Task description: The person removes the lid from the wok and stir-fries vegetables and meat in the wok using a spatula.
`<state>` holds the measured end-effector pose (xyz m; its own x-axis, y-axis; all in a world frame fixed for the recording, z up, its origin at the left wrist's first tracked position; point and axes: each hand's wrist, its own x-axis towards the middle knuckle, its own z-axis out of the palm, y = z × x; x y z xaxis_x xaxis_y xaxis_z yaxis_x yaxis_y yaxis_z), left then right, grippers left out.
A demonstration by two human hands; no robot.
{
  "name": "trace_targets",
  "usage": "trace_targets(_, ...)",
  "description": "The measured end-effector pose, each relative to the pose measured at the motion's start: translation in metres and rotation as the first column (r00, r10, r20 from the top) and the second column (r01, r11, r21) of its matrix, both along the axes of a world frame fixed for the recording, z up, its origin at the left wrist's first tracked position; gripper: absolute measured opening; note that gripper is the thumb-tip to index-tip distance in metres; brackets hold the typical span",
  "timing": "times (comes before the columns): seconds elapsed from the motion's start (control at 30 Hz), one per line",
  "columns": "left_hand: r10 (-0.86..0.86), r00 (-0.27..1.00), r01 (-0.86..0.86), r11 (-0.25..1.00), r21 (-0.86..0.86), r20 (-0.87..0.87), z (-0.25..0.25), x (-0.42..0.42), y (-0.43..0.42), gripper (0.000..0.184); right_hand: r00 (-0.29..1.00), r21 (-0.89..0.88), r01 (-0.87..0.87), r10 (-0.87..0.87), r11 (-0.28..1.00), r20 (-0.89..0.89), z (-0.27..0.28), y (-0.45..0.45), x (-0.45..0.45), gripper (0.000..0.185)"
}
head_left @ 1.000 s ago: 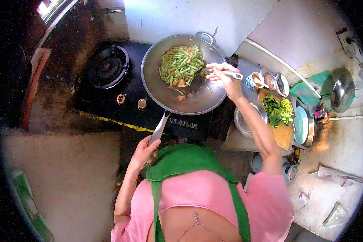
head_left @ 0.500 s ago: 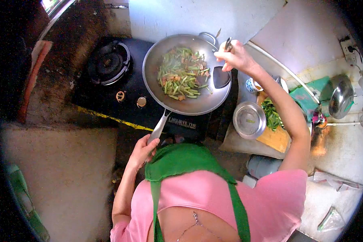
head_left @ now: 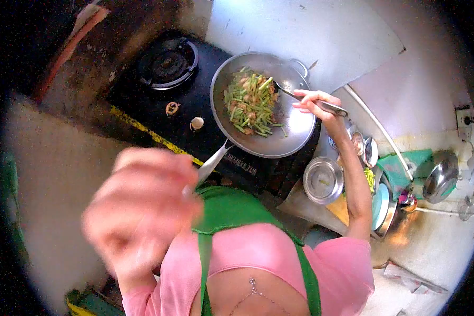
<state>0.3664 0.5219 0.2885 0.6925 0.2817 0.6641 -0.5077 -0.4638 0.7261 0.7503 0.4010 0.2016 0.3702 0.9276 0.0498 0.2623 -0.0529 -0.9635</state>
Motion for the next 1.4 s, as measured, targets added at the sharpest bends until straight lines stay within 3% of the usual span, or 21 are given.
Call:
trace_targets(0.03,-0.063,0.990,0.055,0.996,0.064,0.123,0.014,-0.009,-0.005,0.034,1.000,-0.007,-0.017,0.018,1.000,0.005,0.005,0.002,-0.004,0.012)
trace_targets(0.1,-0.136,0.946,0.099,0.986,0.135,0.293,0.029,-0.020,-0.017,0.034,0.904,-0.003,-0.081,0.075,0.997,0.421,0.015,0.005,-0.005,0.010)
trace_targets(0.13,-0.131,0.934,0.088,0.986,0.140,0.333,0.031,-0.025,-0.021,0.034,0.849,0.003,-0.025,0.020,1.000,0.528,0.010,0.009,-0.001,0.009)
trace_targets(0.23,-0.110,0.907,0.054,0.988,0.148,0.406,0.033,-0.034,-0.027,0.033,0.740,0.040,0.016,-0.039,0.999,0.671,-0.004,0.024,0.007,0.009)
trace_targets(0.3,-0.092,0.898,0.030,0.988,0.149,0.431,0.031,-0.042,-0.029,0.033,0.774,0.048,0.041,-0.062,0.998,0.631,-0.031,0.032,0.013,0.008)
trace_targets(0.37,-0.081,0.889,0.010,0.987,0.158,0.450,0.032,-0.042,-0.032,0.033,0.947,0.143,0.065,-0.106,0.988,0.302,-0.054,0.044,0.007,0.006)
trace_targets(0.43,-0.064,0.885,-0.005,0.989,0.147,0.460,0.031,-0.046,-0.033,0.033,0.956,0.073,-0.046,0.023,0.996,0.293,-0.049,0.040,-0.017,0.006)
trace_targets(0.5,-0.059,0.875,-0.013,0.989,0.145,0.481,0.030,-0.047,-0.032,0.033,0.789,0.010,-0.283,0.227,0.959,0.571,-0.034,0.033,-0.030,0.003)
trace_targets(0.6,-0.053,0.864,-0.020,0.990,0.140,0.501,0.028,-0.050,-0.030,0.032,0.734,-0.069,-0.372,0.339,0.926,0.588,0.006,0.019,-0.044,0.002)
trace_targets(0.73,-0.053,0.859,-0.025,0.989,0.145,0.510,0.024,-0.049,-0.028,0.032,0.643,-0.056,-0.362,0.293,0.930,0.707,0.012,0.021,-0.040,0.003)
trace_targets(0.87,-0.049,0.855,-0.026,0.990,0.138,0.516,0.023,-0.049,-0.030,0.031,0.718,0.043,-0.381,0.266,0.924,0.644,-0.033,0.030,-0.055,0.004)
trace_targets(0.9,-0.041,0.853,-0.033,0.991,0.132,0.520,0.023,-0.049,-0.029,0.031,0.605,0.015,-0.479,0.317,0.878,0.730,-0.027,0.027,-0.064,0.005)
trace_targets(0.97,-0.036,0.847,-0.033,0.992,0.120,0.531,0.023,-0.051,-0.030,0.031,0.579,-0.075,-0.434,0.342,0.898,0.740,-0.007,0.013,-0.079,0.006)
trace_targets(1.07,-0.029,0.843,-0.038,0.993,0.114,0.537,0.023,-0.053,-0.031,0.031,0.562,0.006,-0.490,0.311,0.872,0.766,0.013,-0.002,-0.074,0.007)
trace_targets(1.13,-0.035,0.841,-0.033,0.993,0.116,0.540,0.022,-0.054,-0.031,0.031,0.567,-0.054,-0.466,0.344,0.883,0.748,0.027,-0.006,-0.088,0.006)
trace_targets(1.17,-0.038,0.846,-0.029,0.993,0.116,0.533,0.022,-0.053,-0.032,0.031,0.586,-0.116,-0.430,0.374,0.895,0.719,0.028,-0.011,-0.098,0.006)
trace_targets(1.3,-0.049,0.854,-0.018,0.992,0.122,0.519,0.022,-0.046,-0.030,0.030,0.544,-0.063,-0.452,0.331,0.890,0.771,-0.011,0.006,-0.101,0.011)
trace_targets(1.4,-0.048,0.858,-0.016,0.993,0.121,0.512,0.021,-0.043,-0.029,0.030,0.500,-0.053,-0.422,0.281,0.905,0.819,-0.009,0.009,-0.093,0.010)
